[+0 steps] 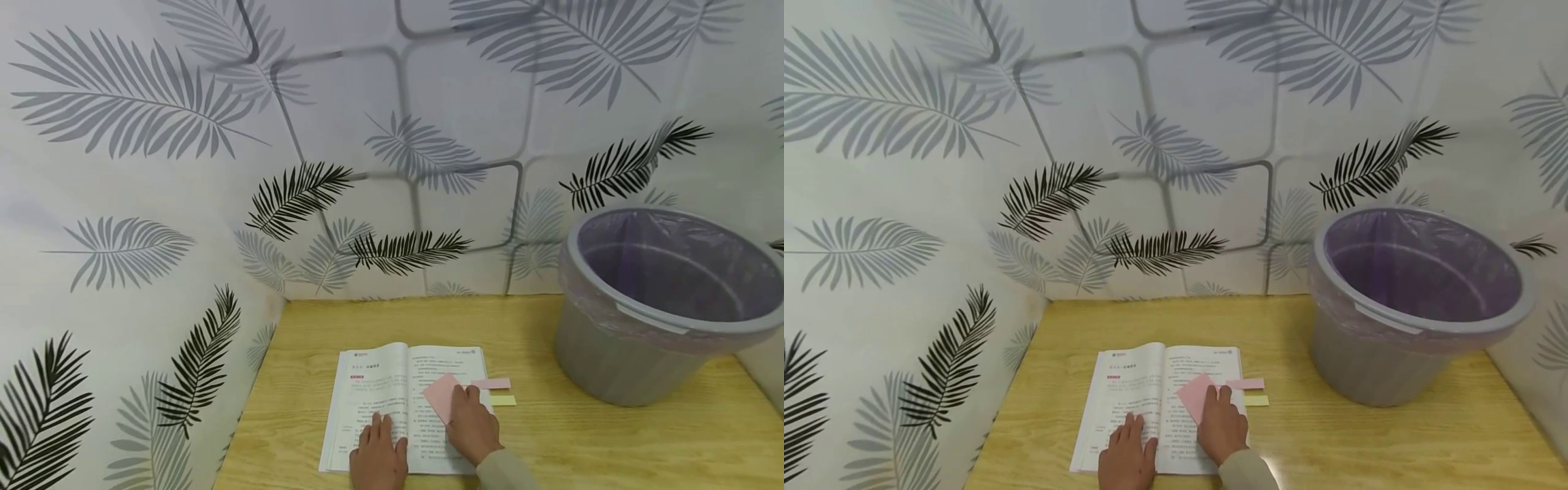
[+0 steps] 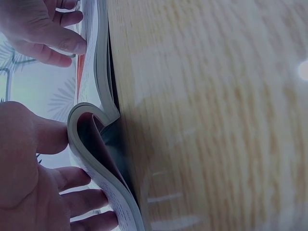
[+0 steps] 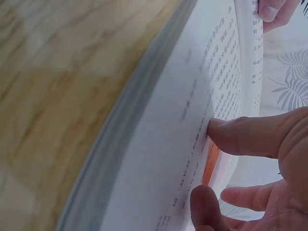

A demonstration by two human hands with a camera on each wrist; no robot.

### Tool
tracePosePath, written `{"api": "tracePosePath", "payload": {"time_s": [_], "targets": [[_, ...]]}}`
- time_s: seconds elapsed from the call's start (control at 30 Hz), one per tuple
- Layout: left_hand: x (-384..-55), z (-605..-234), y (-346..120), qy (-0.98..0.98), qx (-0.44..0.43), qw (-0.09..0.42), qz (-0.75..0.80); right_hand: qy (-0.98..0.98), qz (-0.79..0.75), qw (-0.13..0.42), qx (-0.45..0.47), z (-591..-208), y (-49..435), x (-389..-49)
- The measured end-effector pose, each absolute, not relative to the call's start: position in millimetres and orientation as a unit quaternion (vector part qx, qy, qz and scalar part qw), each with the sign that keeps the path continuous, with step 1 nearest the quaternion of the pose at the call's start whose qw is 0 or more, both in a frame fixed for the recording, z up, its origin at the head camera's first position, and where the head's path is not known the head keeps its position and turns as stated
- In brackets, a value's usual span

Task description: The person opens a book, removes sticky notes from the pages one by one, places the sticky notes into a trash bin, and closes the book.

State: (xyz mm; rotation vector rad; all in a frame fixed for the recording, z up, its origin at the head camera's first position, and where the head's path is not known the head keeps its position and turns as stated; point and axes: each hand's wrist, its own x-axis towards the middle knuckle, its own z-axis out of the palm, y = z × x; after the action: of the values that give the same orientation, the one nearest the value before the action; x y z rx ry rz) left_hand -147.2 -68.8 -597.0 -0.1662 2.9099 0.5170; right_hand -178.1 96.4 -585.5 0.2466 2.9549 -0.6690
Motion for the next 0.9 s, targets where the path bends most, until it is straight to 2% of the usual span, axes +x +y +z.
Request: {"api": "tracePosePath", "payload": {"time_s": [0.47, 0.9], "targets": [[-146.1, -591.6, -69.9, 0.977, -0.050, 0.100, 0.183, 0.969, -0.218, 0.056, 0.103, -585.8, 96.1, -180.3], [-143.1, -595.9, -70.5, 0.980, -0.041, 0.078, 0.176, 0.965, -0.230, 0.068, 0.103, -588.2, 96.8, -182.3]]}}
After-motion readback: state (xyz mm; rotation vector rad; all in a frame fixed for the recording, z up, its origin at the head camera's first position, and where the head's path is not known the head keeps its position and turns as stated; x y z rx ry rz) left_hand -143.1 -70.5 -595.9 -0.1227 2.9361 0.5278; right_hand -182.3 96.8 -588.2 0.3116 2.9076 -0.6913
